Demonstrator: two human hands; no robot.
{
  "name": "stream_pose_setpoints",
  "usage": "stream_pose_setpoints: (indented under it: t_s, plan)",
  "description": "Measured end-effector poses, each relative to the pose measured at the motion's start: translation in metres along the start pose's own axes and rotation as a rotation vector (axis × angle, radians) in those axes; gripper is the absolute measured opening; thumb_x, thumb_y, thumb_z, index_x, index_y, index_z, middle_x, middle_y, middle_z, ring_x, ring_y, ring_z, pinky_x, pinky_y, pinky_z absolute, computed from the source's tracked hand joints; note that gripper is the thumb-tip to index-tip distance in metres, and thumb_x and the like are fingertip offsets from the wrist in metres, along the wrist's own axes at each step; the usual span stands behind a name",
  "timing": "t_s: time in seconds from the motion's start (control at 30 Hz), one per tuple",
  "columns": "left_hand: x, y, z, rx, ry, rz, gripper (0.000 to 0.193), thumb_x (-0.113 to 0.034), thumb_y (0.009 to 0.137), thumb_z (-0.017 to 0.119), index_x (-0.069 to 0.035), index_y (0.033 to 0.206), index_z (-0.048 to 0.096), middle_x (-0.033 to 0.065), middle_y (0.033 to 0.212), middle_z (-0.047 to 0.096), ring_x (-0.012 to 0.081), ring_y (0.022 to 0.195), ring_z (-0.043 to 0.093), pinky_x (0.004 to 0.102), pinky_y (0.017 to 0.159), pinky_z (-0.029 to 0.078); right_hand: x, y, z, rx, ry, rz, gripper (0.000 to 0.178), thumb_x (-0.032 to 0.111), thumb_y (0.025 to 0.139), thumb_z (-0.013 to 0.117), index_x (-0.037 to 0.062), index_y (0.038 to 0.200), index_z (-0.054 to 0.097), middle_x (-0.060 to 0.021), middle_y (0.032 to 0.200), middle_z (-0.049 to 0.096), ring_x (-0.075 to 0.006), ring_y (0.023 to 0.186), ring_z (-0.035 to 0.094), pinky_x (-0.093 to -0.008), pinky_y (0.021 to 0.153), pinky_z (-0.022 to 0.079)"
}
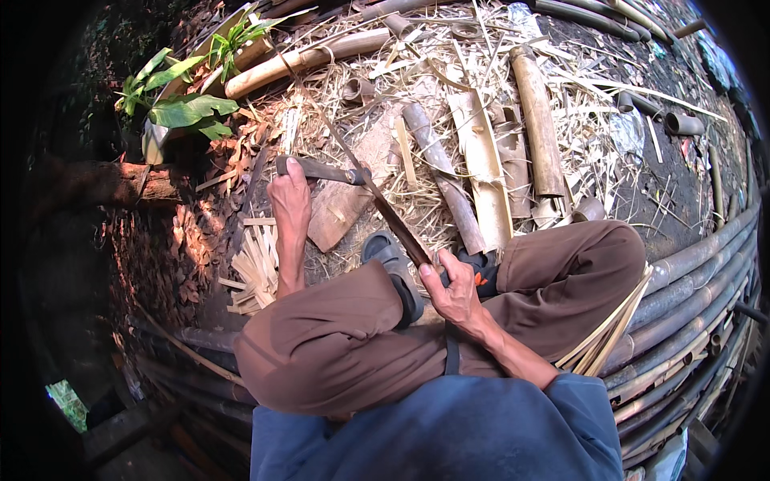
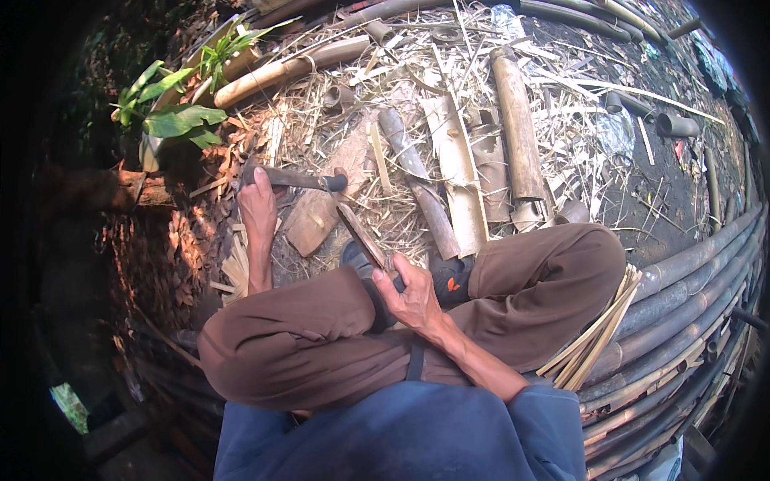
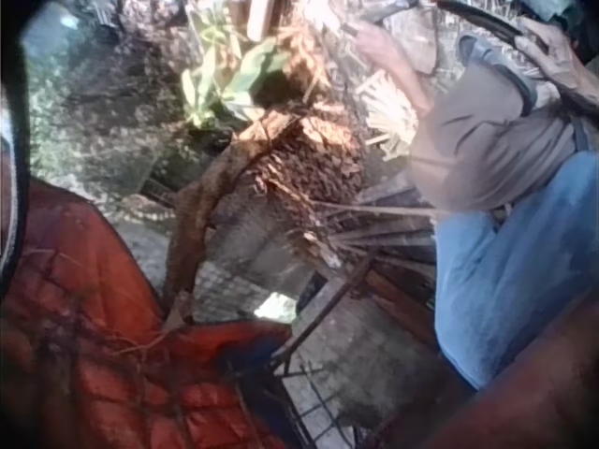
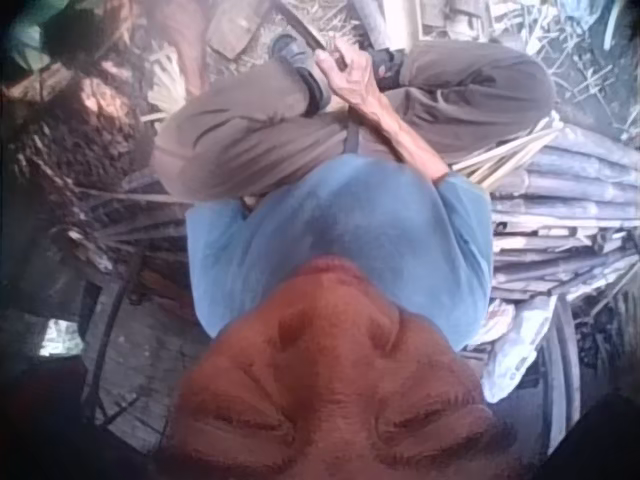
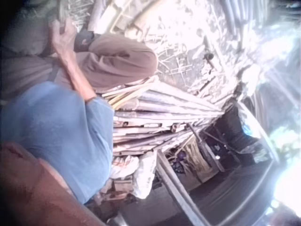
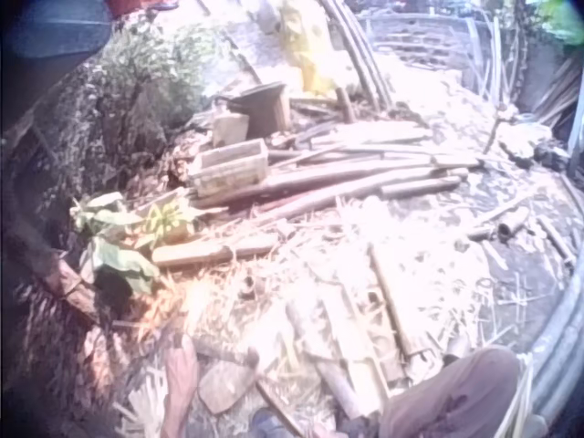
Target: The person sits on the ground and uses a machete to split bamboo strips into smaller pieces. They repeatedly pick up bamboo pieces, position them, and strike them with the machete to produce thin slats.
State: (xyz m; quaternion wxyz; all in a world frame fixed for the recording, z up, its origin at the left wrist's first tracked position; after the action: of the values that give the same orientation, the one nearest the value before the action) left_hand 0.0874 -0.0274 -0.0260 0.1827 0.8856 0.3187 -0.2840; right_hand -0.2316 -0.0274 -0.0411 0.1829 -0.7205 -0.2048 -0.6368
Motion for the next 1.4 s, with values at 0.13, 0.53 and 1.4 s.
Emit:
stream_pose_setpoints:
  t_s: [0.13, 0.53, 1.4]
  plan:
    - [-0.005, 0.008, -0.001, -0.064, -0.031, 0.072, 0.066, -0.03, 0.106, 0.028, 0.01, 0.063, 0.057, 0.0177, 0.048, 0.053, 0.0292, 0.043, 0.052, 0.0451, 0.053, 0.044, -0.024, -0.005, 0.017, 0.026, -0.04, 0.037, 0.027, 0.017, 0.09, 0.066, -0.0013, 0.081, 0.048, -0.0179, 0.063, 0.048, -0.029, 0.053, 0.044, -0.0398, 0.052, 0.038]
    - [-0.011, 0.006, -0.004, -0.071, 0.038, 0.133, 0.064, -0.029, 0.106, 0.03, 0.01, 0.061, 0.053, 0.0203, 0.048, 0.049, 0.0311, 0.044, 0.051, 0.0464, 0.053, 0.042, -0.027, -0.006, 0.02, 0.013, -0.059, 0.032, 0.029, 0.019, 0.09, 0.065, -0.002, 0.081, 0.048, -0.0158, 0.061, 0.044, -0.027, 0.052, 0.036, -0.0386, 0.051, 0.036]
    - [0.024, 0.003, -0.001, -0.236, -0.925, -0.26, 0.053, -0.032, 0.102, 0.04, 0.02, 0.109, 0.048, 0.026, 0.097, 0.06, 0.0347, 0.078, 0.068, 0.0419, 0.067, 0.065, 0.073, 0.037, -0.193, -0.214, 0.359, 0.239, 0.035, 0.036, 0.094, 0.062, 0.0017, 0.087, 0.066, 0.0003, 0.068, 0.058, -0.0063, 0.063, 0.051, -0.0233, 0.061, 0.039]
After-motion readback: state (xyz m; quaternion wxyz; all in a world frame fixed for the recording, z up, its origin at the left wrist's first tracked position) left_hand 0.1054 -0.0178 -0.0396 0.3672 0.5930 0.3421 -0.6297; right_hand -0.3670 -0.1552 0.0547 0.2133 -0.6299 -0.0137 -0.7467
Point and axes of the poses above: each hand's wrist, its own y-axis towards the middle knuckle, its own z-axis out of the palm, x = y × z, the point moved 8 cm from there along y, towards the middle knuckle
